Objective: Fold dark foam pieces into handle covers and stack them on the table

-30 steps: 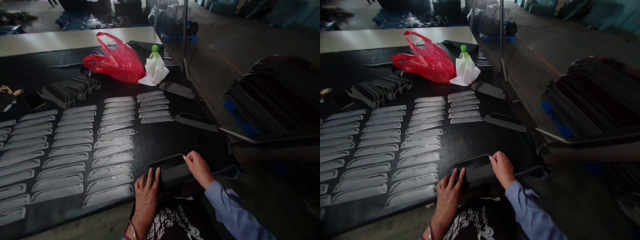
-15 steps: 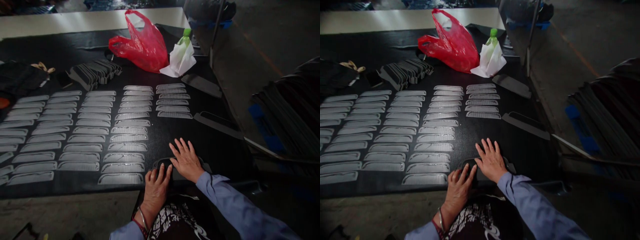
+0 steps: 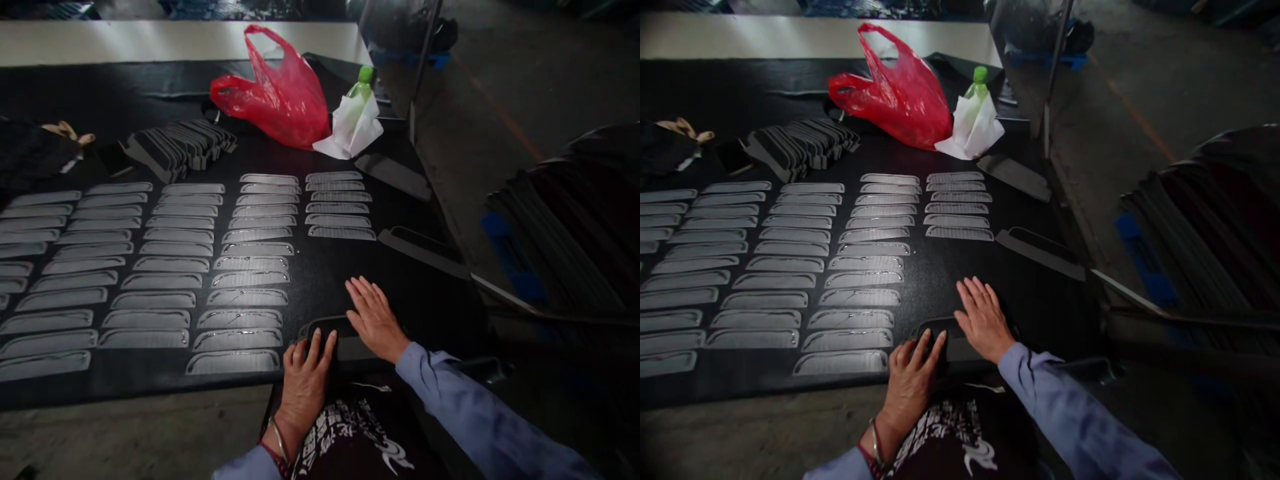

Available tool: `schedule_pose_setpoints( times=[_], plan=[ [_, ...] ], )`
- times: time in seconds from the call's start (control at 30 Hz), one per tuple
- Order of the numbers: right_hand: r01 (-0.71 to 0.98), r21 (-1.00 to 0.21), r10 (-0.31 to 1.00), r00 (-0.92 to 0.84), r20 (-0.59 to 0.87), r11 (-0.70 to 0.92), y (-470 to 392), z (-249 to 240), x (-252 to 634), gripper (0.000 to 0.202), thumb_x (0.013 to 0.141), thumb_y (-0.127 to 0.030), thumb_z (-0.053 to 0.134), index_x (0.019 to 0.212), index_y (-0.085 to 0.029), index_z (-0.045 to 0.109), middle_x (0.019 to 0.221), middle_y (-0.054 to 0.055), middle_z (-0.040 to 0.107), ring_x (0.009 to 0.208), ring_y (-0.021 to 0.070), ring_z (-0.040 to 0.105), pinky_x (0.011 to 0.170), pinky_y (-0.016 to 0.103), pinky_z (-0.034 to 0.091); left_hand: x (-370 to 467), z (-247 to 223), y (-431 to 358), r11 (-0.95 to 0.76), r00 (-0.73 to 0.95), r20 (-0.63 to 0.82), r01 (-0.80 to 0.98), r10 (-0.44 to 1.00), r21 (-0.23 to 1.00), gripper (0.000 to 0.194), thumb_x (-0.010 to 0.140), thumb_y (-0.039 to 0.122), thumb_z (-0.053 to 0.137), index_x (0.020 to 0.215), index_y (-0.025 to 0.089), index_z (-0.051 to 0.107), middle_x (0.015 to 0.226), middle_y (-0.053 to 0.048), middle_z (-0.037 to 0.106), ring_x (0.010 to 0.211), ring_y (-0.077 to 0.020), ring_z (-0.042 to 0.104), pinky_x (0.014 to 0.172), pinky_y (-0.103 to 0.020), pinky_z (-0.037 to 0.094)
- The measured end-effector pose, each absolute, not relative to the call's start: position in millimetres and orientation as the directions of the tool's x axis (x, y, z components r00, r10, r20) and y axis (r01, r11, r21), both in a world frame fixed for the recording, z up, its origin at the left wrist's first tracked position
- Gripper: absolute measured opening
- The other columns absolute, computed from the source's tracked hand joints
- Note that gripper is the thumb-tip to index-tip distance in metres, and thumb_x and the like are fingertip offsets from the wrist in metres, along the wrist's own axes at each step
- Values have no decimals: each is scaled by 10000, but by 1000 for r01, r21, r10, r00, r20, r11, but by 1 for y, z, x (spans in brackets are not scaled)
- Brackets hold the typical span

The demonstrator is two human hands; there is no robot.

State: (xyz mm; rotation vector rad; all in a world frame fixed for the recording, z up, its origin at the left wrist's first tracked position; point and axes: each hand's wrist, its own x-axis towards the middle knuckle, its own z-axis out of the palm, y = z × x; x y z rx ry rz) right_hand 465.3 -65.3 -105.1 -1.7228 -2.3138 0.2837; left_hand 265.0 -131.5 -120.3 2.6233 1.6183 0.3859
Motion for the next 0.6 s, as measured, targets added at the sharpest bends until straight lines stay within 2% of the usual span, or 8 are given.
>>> schedule_pose_setpoints(
  times=[0.13, 0.27, 0.47, 0.6],
  plan=[
    [930, -365, 990, 0, 138, 50, -86, -100, 510, 415, 932, -355, 344, 1233, -134, 524, 1176, 151, 565, 1110, 250, 500, 936, 422, 425, 263, -120, -132, -462, 419, 223, 864, 880, 202, 511, 804, 110, 557, 1300, 204, 477, 1195, -97, 551, 998, -252, 445, 878, -397, 401],
    [920, -391, 997, 8, 78, 23, -113, -105, 528, 318, 912, -356, 406, 1061, -192, 634, 1039, 105, 622, 990, 238, 549, 862, 402, 473, 259, -126, -132, -464, 409, 269, 866, 872, 185, 427, 836, 128, 526, 1262, 130, 500, 1140, -131, 548, 1001, -252, 450, 871, -391, 427],
    [886, -461, 988, 111, 104, -51, -122, -108, 518, 209, 852, -321, 499, 938, -194, 641, 979, 96, 628, 944, 244, 543, 837, 408, 455, 256, -137, -129, -488, 419, 315, 854, 852, 183, 386, 856, 171, 516, 1242, 147, 507, 1115, -127, 556, 993, -242, 472, 845, -381, 449],
    [749, -636, 972, 234, -9, -186, -121, -96, 512, 170, 799, -358, 507, 830, -206, 579, 848, 66, 614, 841, 222, 562, 771, 374, 453, 254, -135, -127, -487, 399, 322, 831, 859, 269, 372, 867, 172, 489, 1238, 160, 499, 1105, -129, 537, 983, -233, 485, 825, -373, 470]
  ],
)
